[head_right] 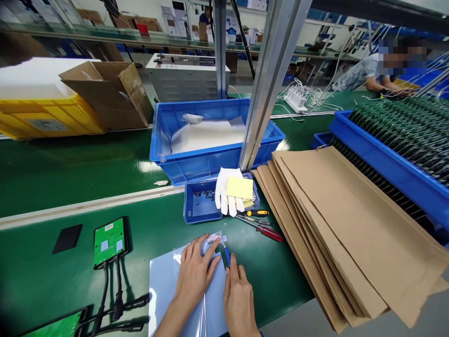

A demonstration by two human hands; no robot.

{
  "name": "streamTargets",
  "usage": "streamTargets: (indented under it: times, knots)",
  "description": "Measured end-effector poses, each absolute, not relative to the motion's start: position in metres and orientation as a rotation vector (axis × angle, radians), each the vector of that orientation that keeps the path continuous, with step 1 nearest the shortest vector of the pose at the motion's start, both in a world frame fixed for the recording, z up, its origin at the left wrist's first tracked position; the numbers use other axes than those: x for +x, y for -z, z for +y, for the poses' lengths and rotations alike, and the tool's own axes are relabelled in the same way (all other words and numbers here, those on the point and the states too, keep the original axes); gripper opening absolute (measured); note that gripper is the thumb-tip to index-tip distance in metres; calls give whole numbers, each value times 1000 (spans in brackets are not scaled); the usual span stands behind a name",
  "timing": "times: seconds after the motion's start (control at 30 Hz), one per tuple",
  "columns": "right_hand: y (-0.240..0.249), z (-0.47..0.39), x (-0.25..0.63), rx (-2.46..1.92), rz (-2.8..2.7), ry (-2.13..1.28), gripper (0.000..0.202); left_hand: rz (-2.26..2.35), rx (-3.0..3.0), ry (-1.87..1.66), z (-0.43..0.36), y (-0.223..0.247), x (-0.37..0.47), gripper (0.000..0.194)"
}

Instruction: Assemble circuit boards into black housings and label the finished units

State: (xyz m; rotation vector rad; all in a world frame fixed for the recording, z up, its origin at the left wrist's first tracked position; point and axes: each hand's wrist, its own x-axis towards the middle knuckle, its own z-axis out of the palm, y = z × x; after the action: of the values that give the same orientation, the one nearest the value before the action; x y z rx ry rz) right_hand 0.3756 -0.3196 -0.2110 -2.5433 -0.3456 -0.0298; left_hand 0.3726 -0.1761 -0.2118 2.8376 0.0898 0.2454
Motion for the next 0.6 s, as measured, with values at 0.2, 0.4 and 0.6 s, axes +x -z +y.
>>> streamTargets:
  times: [0.2, 0.4, 0.6]
  knots:
    - [227, -334, 346, -2607, -383, 52, 48, 112, 2841, -243, -177, 209, 373, 38]
    - [230, -370, 354, -2662, -321, 108, 44, 100, 2753, -213, -175, 209, 373, 40]
    - [238, -386, 427, -2782, -743, 529, 39, 136, 2717, -218, -182, 209, 363, 42]
